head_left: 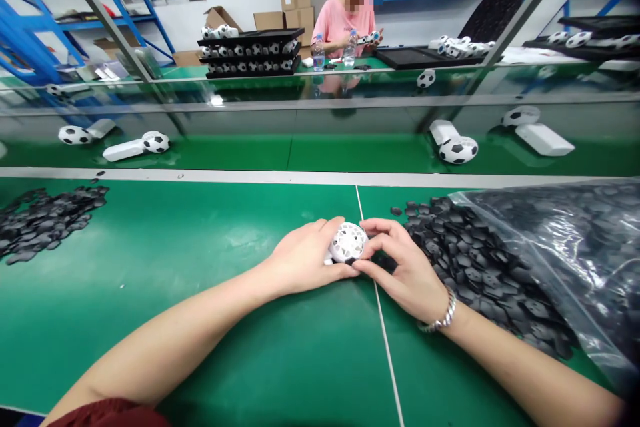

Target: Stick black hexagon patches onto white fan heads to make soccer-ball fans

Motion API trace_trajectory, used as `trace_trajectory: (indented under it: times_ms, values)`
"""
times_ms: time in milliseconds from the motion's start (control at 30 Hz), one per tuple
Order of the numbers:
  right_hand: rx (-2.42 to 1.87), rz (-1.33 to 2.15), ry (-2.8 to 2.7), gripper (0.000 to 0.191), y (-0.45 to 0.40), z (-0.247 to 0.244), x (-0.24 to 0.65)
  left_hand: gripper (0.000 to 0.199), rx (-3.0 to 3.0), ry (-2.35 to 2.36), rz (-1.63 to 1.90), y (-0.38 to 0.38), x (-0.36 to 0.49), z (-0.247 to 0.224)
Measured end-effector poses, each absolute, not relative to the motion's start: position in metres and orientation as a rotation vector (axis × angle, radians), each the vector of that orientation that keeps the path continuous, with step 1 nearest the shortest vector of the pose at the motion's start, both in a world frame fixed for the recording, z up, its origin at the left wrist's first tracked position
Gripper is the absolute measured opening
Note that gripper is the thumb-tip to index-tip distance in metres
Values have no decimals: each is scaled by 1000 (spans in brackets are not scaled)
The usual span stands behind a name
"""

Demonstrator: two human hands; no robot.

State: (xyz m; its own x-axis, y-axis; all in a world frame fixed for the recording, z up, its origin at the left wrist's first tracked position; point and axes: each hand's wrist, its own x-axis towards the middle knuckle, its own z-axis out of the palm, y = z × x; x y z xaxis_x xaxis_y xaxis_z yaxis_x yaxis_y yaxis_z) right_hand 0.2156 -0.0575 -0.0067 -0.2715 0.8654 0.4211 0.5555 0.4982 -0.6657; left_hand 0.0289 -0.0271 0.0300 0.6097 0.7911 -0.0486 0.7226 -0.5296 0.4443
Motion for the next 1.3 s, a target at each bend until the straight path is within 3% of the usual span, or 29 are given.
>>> trace_trajectory:
  times_ms: [133,233,533,767,867,1033,1300]
  values:
    - [-1197,716,-1919,41,-59,-12,216,59,2436,1199,236,-28,30,32]
    - [-1217,787,-1943,49,-60,-14,216,54,2460,1192,237,-28,30,33]
    - [-1218,711,-2012,46,-54,-5,218,61,2506,1243,222,-28,31,30]
    - [-1224,659,-2018,42,-55,-4,215,47,2508,1206,209,-28,33,33]
    - [-1208,705,-1957,30,-48,0,223,55,2490,1232,186,-27,31,33]
    - [-1403,260,-1914,13,-32,5,249,58,2573,1284,90,-22,27,33]
    - [-1285,-56,-2453,21,-28,-7,247,64,2627,1222,81,-17,25,31]
